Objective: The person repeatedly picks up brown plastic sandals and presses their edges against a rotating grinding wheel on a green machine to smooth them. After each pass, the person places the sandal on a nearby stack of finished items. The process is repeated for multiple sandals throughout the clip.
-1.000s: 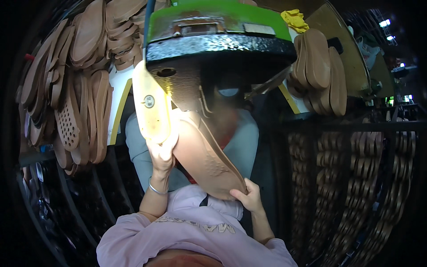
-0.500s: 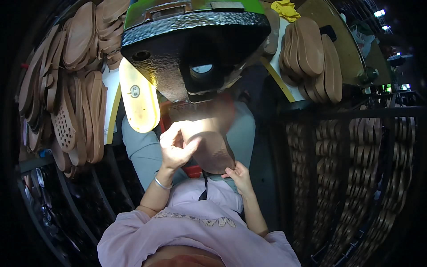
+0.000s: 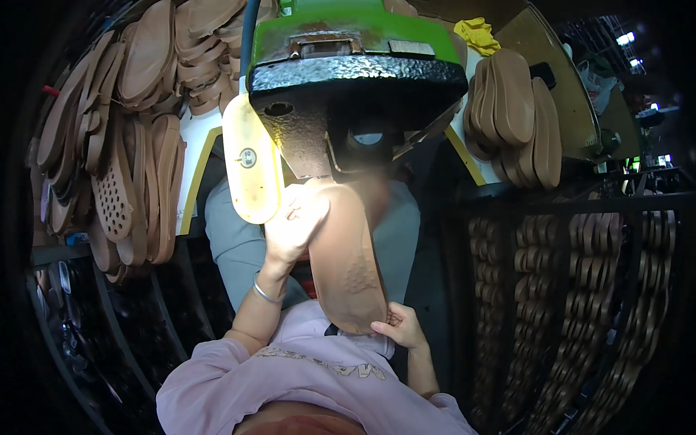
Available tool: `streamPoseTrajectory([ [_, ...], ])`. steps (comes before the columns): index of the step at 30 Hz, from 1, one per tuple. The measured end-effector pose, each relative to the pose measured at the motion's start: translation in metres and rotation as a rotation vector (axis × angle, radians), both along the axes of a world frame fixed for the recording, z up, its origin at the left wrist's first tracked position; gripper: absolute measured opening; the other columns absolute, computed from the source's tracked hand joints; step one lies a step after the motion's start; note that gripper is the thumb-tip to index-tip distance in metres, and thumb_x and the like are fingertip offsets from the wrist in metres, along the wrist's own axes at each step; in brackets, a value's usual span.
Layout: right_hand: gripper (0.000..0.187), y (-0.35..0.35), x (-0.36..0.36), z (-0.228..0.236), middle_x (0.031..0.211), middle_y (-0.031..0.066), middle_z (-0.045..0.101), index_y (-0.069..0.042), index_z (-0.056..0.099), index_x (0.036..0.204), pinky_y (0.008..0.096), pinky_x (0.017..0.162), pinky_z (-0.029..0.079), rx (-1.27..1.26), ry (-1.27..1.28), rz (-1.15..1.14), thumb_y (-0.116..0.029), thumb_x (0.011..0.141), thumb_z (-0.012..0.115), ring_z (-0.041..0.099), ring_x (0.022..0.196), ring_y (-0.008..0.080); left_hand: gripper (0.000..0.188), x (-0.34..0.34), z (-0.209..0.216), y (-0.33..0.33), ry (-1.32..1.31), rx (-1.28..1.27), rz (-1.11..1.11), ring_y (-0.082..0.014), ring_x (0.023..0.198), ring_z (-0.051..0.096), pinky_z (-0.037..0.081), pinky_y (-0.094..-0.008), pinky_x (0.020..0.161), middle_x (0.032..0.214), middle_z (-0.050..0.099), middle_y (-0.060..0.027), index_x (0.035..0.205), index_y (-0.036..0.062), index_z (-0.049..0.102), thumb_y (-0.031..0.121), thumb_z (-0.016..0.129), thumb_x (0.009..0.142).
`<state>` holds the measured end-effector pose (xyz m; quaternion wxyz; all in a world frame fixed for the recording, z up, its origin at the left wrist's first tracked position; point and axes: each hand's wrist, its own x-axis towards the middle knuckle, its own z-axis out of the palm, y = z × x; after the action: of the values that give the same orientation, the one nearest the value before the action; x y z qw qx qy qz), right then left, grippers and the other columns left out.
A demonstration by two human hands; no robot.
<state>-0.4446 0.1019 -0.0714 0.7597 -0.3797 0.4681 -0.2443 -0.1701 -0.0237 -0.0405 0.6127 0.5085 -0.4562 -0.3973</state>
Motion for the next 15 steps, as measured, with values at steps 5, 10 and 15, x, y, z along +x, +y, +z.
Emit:
streamPoseTrajectory([
  [5, 0.022, -0.004, -0.008, 0.007, 0.089, 0.0113, 0.063, 0.007, 0.055, 0.103, 0.0265, 0.061, 0.055, -0.123, -0.009, 0.007, -0.001, 0.084, 0.064, 0.062, 0.071, 0.013, 0.024, 0.013, -0.004, 0.014, 0.253, -0.014, 0.081, -0.0149, 0.083, 0.063, 0.051, -0.0265, 0.076, 0.092, 0.067, -0.0103, 0.103, -0.0087, 0.062, 0.001, 0.065, 0.082],
  [10, 0.021, -0.039, -0.003, 0.003, 0.083, 0.0088, 0.06, 0.005, 0.054, 0.1, 0.0259, 0.054, 0.055, -0.29, 0.112, -0.379, -0.01, 0.088, 0.062, 0.06, 0.068, 0.0121, 0.035, 0.031, 0.003, 0.023, 0.255, 0.104, 0.002, -0.0158, 0.093, 0.06, 0.048, -0.0264, 0.082, 0.104, 0.062, -0.0117, 0.113, -0.0083, 0.054, 0.001, 0.063, 0.081],
  [15, 0.024, -0.09, -0.045, 0.016, 0.087, 0.0032, 0.062, 0.001, 0.058, 0.101, 0.0198, 0.067, 0.047, -0.474, 0.158, -0.869, -0.016, 0.087, 0.068, 0.058, 0.076, 0.0067, 0.048, 0.017, -0.038, 0.048, 0.269, 0.329, -0.481, -0.0194, 0.1, 0.061, 0.053, -0.0295, 0.082, 0.11, 0.06, -0.0124, 0.12, -0.0039, 0.049, 0.01, 0.067, 0.079],
])
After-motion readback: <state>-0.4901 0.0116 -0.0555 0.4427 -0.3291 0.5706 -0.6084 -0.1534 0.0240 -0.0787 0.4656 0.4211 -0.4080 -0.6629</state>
